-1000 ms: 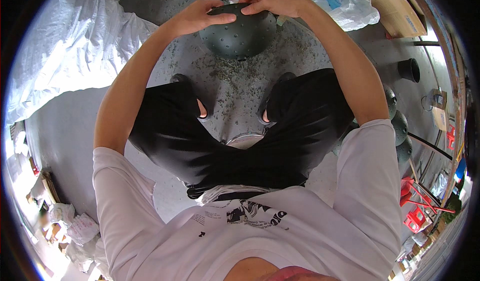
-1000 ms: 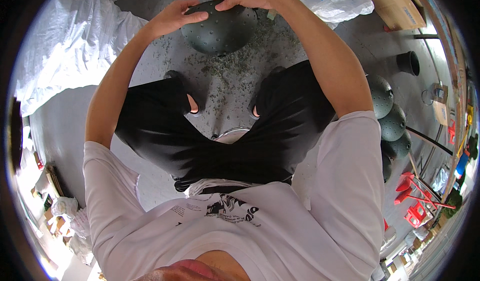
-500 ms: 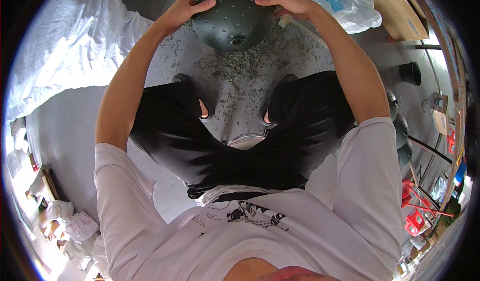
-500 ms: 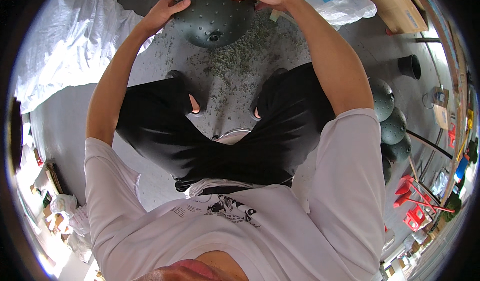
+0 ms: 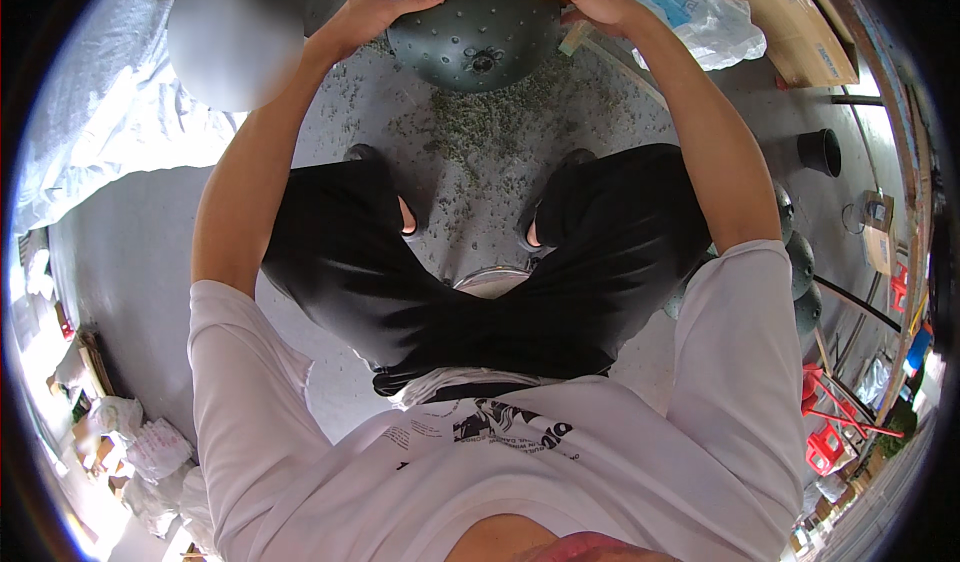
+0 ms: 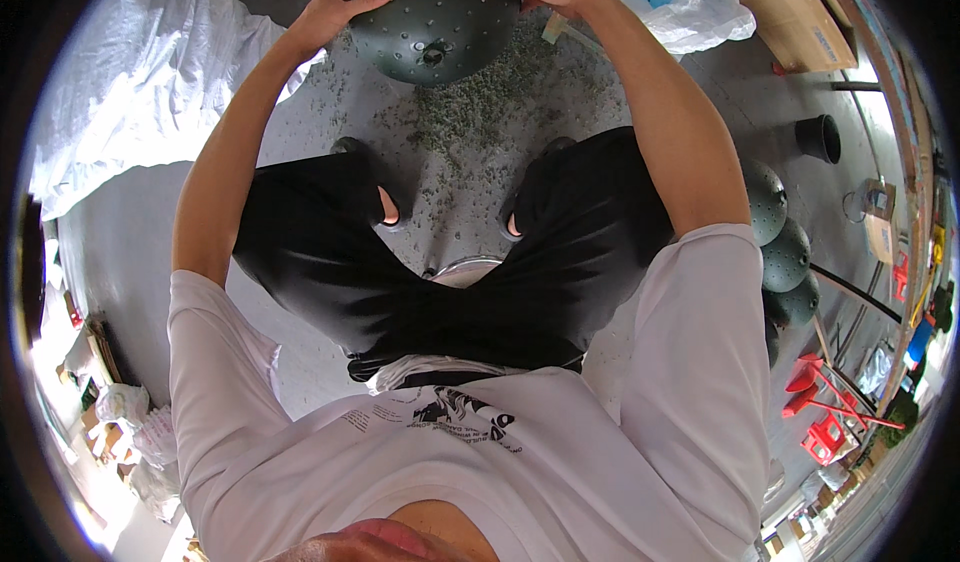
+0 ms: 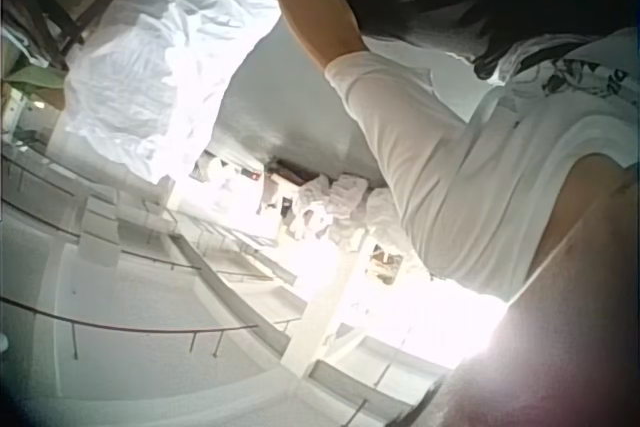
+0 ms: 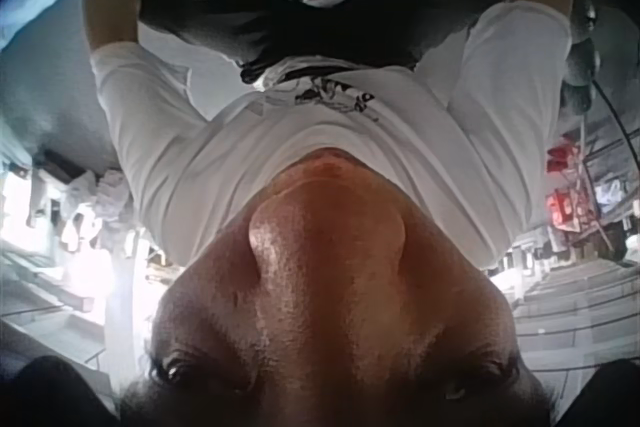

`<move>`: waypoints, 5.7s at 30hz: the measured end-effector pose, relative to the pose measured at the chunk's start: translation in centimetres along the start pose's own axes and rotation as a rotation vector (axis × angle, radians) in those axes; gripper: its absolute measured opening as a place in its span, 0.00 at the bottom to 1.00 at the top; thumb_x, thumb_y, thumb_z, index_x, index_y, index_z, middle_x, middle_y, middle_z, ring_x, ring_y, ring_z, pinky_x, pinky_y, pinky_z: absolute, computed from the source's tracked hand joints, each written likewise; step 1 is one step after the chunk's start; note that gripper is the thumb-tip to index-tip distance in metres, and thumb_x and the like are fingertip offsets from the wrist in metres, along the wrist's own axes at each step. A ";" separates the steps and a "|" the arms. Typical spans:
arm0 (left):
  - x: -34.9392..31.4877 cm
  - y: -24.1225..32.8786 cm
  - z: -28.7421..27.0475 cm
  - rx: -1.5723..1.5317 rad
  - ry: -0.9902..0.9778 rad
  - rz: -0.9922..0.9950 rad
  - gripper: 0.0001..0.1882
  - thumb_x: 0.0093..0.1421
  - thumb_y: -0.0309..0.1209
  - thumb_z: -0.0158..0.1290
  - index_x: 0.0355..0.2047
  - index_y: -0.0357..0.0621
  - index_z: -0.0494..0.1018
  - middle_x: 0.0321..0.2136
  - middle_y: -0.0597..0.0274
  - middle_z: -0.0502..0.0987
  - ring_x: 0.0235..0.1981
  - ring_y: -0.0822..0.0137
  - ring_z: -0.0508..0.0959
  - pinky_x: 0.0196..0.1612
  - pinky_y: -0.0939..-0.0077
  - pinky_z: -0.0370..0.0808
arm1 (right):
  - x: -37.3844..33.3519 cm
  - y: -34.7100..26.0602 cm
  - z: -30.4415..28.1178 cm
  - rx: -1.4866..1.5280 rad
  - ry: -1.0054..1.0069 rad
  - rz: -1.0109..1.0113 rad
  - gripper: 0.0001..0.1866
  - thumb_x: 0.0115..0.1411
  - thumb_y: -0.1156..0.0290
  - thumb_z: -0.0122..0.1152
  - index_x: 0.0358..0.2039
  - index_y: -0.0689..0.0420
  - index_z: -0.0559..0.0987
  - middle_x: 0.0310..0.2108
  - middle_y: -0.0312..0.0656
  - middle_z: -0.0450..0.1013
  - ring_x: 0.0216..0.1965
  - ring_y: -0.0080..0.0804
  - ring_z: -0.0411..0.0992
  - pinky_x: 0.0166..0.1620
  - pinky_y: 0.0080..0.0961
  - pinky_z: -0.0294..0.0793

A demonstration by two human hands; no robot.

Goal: The recorder is manually removing small plastic debris or flash from a green dome-shaped molded part.

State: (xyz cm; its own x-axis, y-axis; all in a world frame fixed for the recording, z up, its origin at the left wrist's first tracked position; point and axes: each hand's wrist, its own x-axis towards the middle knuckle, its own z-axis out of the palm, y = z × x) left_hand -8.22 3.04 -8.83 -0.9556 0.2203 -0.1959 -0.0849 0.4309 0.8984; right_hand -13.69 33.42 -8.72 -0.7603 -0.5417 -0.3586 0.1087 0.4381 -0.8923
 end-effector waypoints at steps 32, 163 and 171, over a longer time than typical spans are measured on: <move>-0.2 1.7 -0.2 -0.021 0.007 -0.007 0.42 0.58 0.56 0.64 0.57 0.31 0.70 0.43 0.51 0.79 0.43 0.61 0.79 0.48 0.67 0.76 | -0.6 -1.6 0.2 0.081 0.084 -0.027 0.25 0.63 0.44 0.65 0.32 0.57 0.79 0.29 0.39 0.75 0.29 0.31 0.74 0.35 0.34 0.73; -0.1 -1.7 0.3 0.112 -0.144 0.176 0.35 0.55 0.49 0.69 0.54 0.37 0.73 0.42 0.60 0.79 0.45 0.67 0.77 0.53 0.71 0.71 | 1.7 3.4 1.8 -0.336 -0.099 -0.166 0.45 0.52 0.36 0.69 0.57 0.62 0.77 0.52 0.48 0.76 0.59 0.43 0.72 0.64 0.41 0.68; 0.8 -2.2 0.1 0.222 -0.015 0.189 0.33 0.60 0.50 0.65 0.55 0.37 0.73 0.43 0.60 0.79 0.44 0.69 0.78 0.51 0.73 0.73 | 1.7 2.7 0.7 -0.209 -0.070 -0.141 0.43 0.56 0.39 0.69 0.61 0.59 0.74 0.51 0.44 0.77 0.53 0.36 0.75 0.57 0.38 0.73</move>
State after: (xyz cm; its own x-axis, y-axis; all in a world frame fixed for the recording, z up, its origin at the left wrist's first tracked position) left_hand -8.80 2.38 -11.01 -0.9442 0.3269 -0.0407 0.1595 0.5620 0.8116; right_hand -14.29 33.19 -11.96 -0.7116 -0.6529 -0.2595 -0.1355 0.4900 -0.8612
